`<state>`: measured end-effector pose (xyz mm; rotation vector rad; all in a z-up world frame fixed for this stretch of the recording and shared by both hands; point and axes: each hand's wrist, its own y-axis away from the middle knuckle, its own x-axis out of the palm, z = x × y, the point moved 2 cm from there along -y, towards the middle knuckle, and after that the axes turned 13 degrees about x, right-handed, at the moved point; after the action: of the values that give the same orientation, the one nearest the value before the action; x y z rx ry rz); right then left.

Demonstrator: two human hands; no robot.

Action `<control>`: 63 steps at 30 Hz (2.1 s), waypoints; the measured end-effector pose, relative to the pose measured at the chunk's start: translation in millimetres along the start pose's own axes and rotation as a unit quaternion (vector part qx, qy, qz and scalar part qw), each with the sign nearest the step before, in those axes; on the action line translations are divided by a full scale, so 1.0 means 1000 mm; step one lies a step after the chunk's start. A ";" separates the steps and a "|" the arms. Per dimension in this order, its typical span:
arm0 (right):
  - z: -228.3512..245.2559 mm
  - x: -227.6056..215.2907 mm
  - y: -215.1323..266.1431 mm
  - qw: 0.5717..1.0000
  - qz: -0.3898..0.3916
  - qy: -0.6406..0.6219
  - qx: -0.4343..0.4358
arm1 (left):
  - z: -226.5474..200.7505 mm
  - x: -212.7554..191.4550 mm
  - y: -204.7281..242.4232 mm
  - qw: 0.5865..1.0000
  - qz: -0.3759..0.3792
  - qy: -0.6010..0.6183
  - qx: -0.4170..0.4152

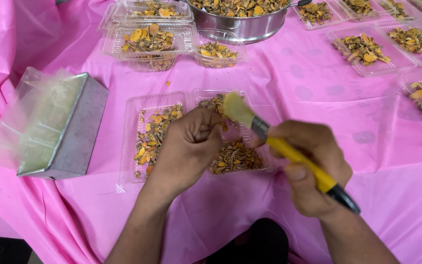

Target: Sorting and cleaning dried tea leaves or flowers in plastic containers using a brush and hands to remove debris.

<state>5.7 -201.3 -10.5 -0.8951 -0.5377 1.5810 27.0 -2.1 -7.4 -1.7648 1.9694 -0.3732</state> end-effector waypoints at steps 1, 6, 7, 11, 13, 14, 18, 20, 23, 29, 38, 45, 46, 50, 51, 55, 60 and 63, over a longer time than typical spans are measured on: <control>0.004 -0.001 0.003 1.000 -0.001 0.000 0.000 | 0.001 -0.001 0.000 1.000 0.001 0.000 0.000; 0.014 -0.003 0.007 0.992 -0.054 0.080 0.081 | 0.001 -0.005 -0.001 1.000 -0.026 -0.010 0.002; 0.013 -0.004 0.008 0.992 -0.053 0.080 0.079 | 0.002 -0.003 -0.001 1.000 -0.028 -0.010 0.003; 0.009 0.001 0.005 0.991 0.048 0.065 0.107 | 0.001 -0.001 -0.002 0.999 -0.035 0.015 0.035; 0.008 0.002 0.001 0.991 0.059 0.043 0.111 | 0.001 -0.002 -0.002 0.999 -0.038 0.029 0.013; 0.007 0.002 -0.001 0.994 0.034 0.027 0.101 | 0.000 -0.002 -0.002 0.999 -0.032 0.011 0.026; 0.011 0.009 -0.015 0.993 0.016 0.112 0.025 | 0.002 0.003 -0.001 0.999 -0.001 0.041 0.014; -0.001 0.016 -0.013 0.993 0.028 0.108 0.026 | 0.000 0.004 0.001 0.999 0.021 0.046 0.018; -0.012 0.020 -0.008 0.994 0.036 0.103 0.029 | -0.002 0.006 0.002 0.998 0.052 0.042 0.012; -0.016 0.019 -0.006 0.994 0.009 0.111 0.018 | -0.007 0.007 0.003 0.994 0.095 0.043 0.014; -0.015 0.006 -0.010 0.994 0.051 0.032 0.087 | -0.017 0.006 0.005 0.986 0.145 -0.027 0.078; -0.004 0.002 -0.019 0.992 0.087 0.010 0.095 | -0.013 0.005 0.007 0.982 0.182 -0.005 0.049; -0.004 0.002 -0.018 0.992 0.085 0.011 0.092 | -0.012 0.005 0.008 0.982 0.183 -0.006 0.053; -0.005 -0.001 -0.017 0.993 0.077 0.025 0.088 | -0.005 0.005 0.008 0.982 0.183 0.024 0.028; -0.005 -0.004 -0.016 0.994 0.069 0.037 0.082 | -0.003 0.008 0.006 0.982 0.184 0.036 0.029; -0.003 0.000 -0.013 0.996 0.037 0.046 0.061 | 0.001 0.007 0.006 0.982 0.184 0.003 0.035; -0.005 0.004 -0.010 0.998 0.033 -0.001 0.050 | 0.000 0.003 0.009 0.985 0.171 0.013 0.030; 0.004 0.004 -0.014 0.999 0.012 0.022 0.046 | 0.004 0.006 0.011 0.993 0.112 -0.021 0.028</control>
<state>11.3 -194.2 1.5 -0.8685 -0.4201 1.5913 19.4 -6.0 -17.3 -1.4858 2.0780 -0.3091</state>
